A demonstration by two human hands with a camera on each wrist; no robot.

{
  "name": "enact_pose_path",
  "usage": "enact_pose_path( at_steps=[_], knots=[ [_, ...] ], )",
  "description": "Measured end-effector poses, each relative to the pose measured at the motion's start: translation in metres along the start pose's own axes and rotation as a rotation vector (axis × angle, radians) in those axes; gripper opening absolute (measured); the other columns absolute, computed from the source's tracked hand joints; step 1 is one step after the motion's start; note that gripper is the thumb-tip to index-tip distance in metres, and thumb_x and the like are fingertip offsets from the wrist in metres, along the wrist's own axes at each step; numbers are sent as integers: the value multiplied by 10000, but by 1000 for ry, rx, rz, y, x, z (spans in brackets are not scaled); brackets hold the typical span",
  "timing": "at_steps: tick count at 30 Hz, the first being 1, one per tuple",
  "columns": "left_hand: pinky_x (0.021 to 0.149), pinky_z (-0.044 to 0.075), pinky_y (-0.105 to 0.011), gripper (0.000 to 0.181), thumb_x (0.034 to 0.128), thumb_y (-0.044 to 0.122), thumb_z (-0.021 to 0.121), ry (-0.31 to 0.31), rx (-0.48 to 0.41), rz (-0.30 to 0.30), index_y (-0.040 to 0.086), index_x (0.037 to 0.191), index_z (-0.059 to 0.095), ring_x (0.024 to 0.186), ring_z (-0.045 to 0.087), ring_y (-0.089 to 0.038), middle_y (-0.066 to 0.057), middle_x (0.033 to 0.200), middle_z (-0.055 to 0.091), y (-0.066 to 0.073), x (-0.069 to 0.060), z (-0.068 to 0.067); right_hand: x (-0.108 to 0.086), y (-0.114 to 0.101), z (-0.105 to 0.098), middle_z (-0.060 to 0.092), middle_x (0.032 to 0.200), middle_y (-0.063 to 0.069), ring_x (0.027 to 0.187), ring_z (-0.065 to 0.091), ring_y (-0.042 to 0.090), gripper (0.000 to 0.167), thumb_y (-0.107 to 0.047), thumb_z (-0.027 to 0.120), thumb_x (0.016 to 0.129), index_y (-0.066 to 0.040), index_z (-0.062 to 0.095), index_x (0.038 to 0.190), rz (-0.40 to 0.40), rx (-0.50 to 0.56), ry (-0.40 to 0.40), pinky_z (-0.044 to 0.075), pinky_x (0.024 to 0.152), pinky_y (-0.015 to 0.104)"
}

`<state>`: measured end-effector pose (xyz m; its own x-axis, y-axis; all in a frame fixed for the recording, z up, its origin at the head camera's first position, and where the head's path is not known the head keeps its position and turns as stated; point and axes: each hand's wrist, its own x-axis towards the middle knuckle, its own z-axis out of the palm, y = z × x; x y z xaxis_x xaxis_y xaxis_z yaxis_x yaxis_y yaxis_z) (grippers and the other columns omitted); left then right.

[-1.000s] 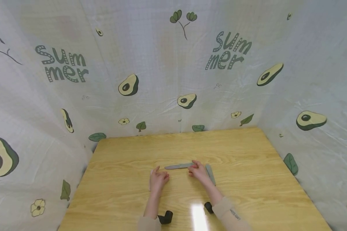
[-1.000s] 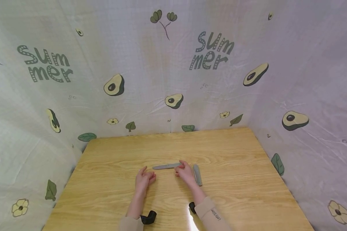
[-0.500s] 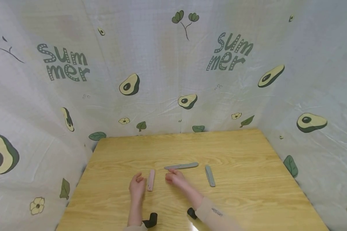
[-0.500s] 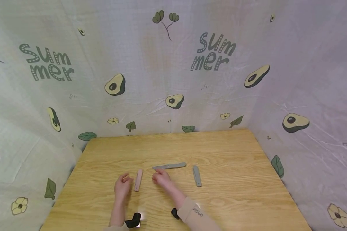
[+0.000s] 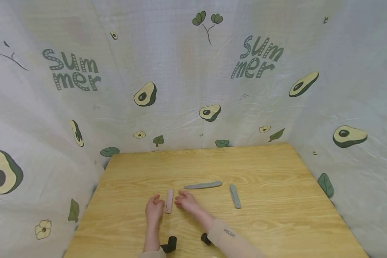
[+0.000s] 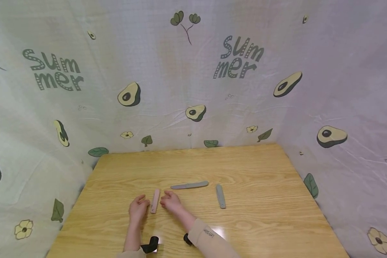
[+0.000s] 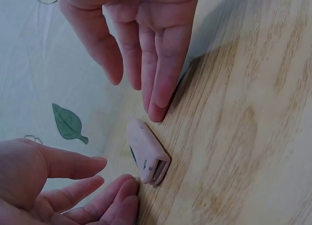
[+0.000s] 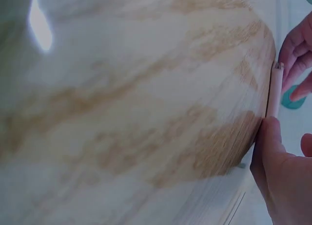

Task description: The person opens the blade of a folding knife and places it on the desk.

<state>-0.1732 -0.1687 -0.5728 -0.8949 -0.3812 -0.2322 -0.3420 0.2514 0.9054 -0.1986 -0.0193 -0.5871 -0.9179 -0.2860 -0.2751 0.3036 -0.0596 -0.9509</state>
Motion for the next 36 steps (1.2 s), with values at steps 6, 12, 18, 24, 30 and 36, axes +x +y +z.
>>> enact_pose_path(
  at_steps=[6, 12, 18, 24, 30, 36],
  knots=[
    [774, 532, -351, 468, 866, 29, 593, -13, 0, -1, -127, 1301, 521, 1013, 630, -375, -277, 1095, 665, 1, 1, 3, 1, 0, -3, 553, 1263, 332, 1119, 610, 380, 565, 67, 531, 918, 156, 309, 1430, 5, 39, -35, 557, 935, 405],
    [824, 540, -382, 470, 866, 25, 597, -36, -16, 5, -141, 1299, 515, 1012, 642, -374, -279, 1082, 671, 0, 1, 4, 1, -4, -1, 561, 1257, 323, 1108, 620, 373, 520, 70, 470, 944, 140, 313, 1435, 16, 37, -59, 556, 936, 417],
    [641, 573, -212, 463, 852, -81, 593, -70, -171, 2, -194, 1286, 479, 803, 679, -211, -305, 978, 669, -4, 2, 8, 1, -5, 0, 576, 1235, 308, 1084, 631, 348, 554, 95, 510, 912, 136, 322, 1432, 31, 49, -44, 562, 925, 398],
    [659, 608, -247, 467, 860, -120, 598, -145, -273, 6, -215, 1293, 450, 771, 683, -180, -275, 931, 674, -4, 3, 11, 1, -4, -3, 614, 1176, 283, 1050, 642, 317, 573, 100, 537, 888, 162, 320, 1415, 11, 67, -36, 573, 900, 393],
    [728, 612, -268, 456, 880, -97, 608, -267, -398, 10, -210, 1295, 458, 828, 694, -175, -242, 975, 694, -4, 4, 14, 0, -7, -10, 645, 1141, 247, 985, 662, 258, 550, 0, 551, 935, 167, 334, 1412, 1, 64, 13, 589, 857, 357],
    [757, 602, -248, 471, 901, -60, 615, -390, -484, 10, -192, 1320, 444, 822, 688, -139, -98, 919, 692, 0, 1, 23, -6, -15, -24, 649, 1111, 280, 943, 664, 244, 548, -65, 625, 924, 157, 405, 1374, -71, 5, 61, 586, 850, 379]
  ],
)
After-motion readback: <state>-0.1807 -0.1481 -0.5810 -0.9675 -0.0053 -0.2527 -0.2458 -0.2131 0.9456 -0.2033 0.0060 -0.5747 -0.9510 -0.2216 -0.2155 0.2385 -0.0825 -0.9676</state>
